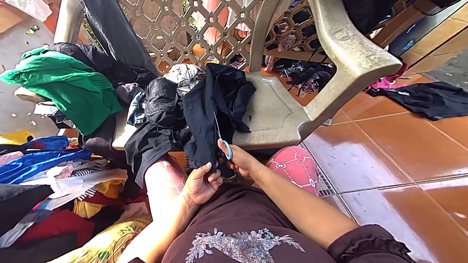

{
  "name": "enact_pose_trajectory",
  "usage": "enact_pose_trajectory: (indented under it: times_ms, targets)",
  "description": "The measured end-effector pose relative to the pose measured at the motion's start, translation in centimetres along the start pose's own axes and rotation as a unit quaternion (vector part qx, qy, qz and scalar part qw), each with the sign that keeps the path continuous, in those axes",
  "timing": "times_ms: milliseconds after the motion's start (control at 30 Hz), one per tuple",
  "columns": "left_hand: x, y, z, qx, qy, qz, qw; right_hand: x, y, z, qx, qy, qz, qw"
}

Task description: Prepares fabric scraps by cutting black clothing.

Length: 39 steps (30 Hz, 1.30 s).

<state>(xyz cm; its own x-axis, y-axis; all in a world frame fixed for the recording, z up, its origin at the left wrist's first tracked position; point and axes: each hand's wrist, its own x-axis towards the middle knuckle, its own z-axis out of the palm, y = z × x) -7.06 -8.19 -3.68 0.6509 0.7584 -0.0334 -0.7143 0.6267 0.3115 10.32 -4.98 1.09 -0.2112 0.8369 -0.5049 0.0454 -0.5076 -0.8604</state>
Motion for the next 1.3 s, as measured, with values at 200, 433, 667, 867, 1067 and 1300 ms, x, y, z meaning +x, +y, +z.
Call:
enact_pose_trajectory:
  times_ms: [200,433,667,867,1067,1300]
  targets:
    - [-0.1,0.6,-0.1,-0.016,0.018,0.013,1.000,-0.1,0.4,-0.1,-0.008,0.030,-0.013,0.999]
    - [-0.1,2.1,-0.8,-0.032,-0.015,0.057,0.998,-0.5,0.7,-0.5,0.041,0.002,0.000,0.999]
    - [-0.6,0.5,-0.8,0.030,-0.005,-0.006,1.000,0.5,0.2,0.9,0.060,-0.036,-0.010,0.997]
    - [-0.6,0.5,-0.9,0.030,0.007,0.000,1.000,0.5,0.8,1.4,0.046,-0.004,-0.030,0.999]
    - [-0.7,1.7,-1.3,0.019,-0.003,0.056,0.998,-0.2,1.0,0.9,0.038,0.008,-0.004,0.999]
    - [-1.3,1.5,-1.4,0.050,0.011,0.030,0.998,-0.4,1.2,1.1,0.073,0.002,-0.017,0.997]
